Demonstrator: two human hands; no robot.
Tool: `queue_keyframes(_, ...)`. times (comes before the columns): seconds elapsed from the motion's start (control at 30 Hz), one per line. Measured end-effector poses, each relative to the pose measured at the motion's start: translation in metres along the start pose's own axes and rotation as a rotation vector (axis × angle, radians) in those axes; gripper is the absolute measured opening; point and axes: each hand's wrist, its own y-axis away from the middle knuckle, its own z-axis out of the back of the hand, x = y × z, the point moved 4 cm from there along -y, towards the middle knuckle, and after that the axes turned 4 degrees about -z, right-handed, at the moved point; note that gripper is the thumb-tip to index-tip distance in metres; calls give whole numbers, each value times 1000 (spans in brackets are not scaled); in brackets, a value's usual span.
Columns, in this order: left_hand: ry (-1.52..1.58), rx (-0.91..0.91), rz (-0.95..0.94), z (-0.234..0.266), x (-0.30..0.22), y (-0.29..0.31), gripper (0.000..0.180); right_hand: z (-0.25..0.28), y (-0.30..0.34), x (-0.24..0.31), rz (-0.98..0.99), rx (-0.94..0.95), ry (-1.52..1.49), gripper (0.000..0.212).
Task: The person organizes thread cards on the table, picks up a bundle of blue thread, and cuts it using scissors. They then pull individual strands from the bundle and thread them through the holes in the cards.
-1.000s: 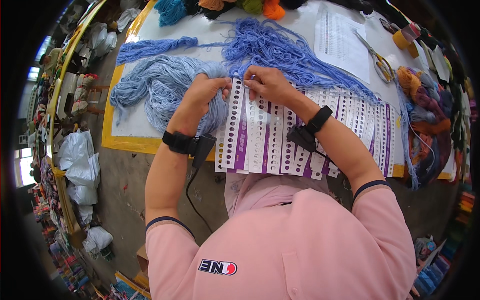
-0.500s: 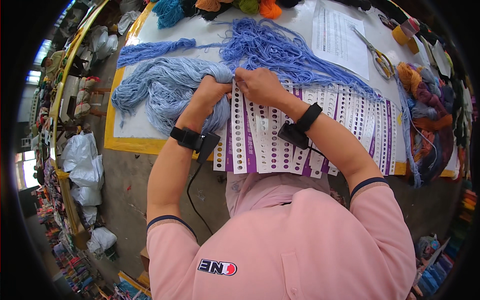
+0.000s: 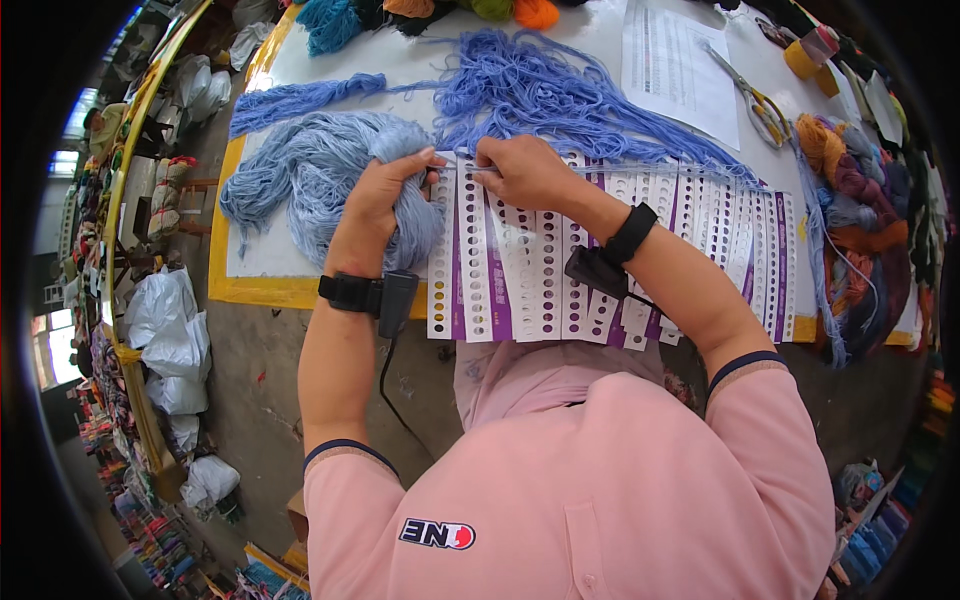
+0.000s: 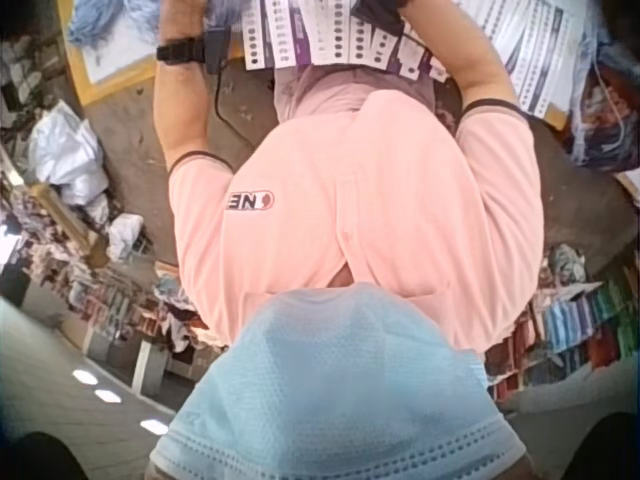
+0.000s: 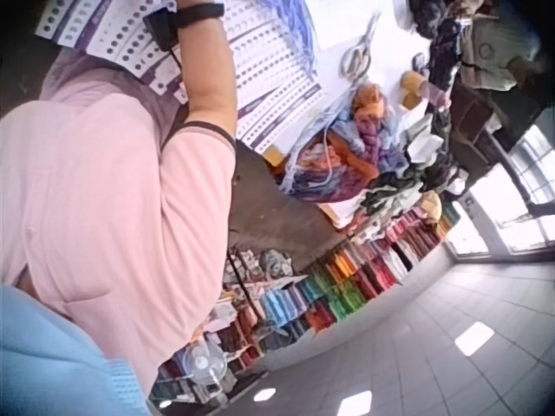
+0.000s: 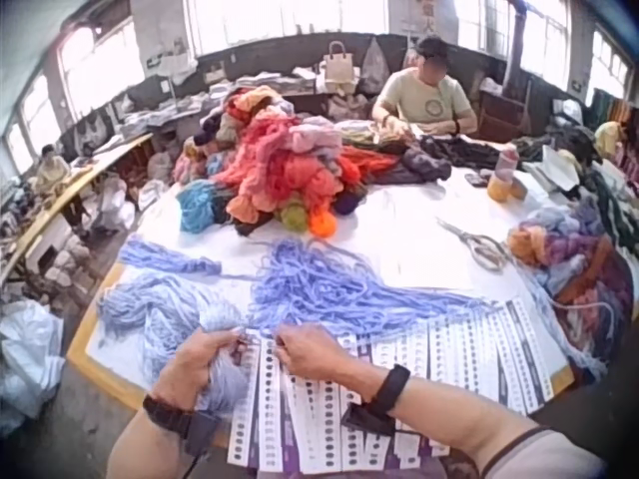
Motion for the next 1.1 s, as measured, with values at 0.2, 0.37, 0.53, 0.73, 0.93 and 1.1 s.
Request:
queue_keyframes(0.2, 18, 228, -34, -32, 1, 11, 15, 7, -8, -5, -165, 73, -178, 21)
queue_keyframes(0.37, -14, -80, 27, 18, -21, -25, 10, 7, -1, -25, -227, 7, -31, 23)
queue_keyframes(0.53, 344, -706, -294, 271, -94, 6, 10, -2, -9, 11, -162, 120, -138, 22)
queue_keyframes(0.73, -62, -296, -160, 69, -83, 21, 23, 9, 6, -13, -273, 118, -482, 19)
queue_keyframes(0.93, 270, -138, 13, 21, -40, 24, 24, -4, 2, -3, -167, -51, -378, 23)
queue_keyframes(1.1, -384, -514, -349, 99, -131, 20, 25, -3, 11, -5, -194, -19, -524, 22)
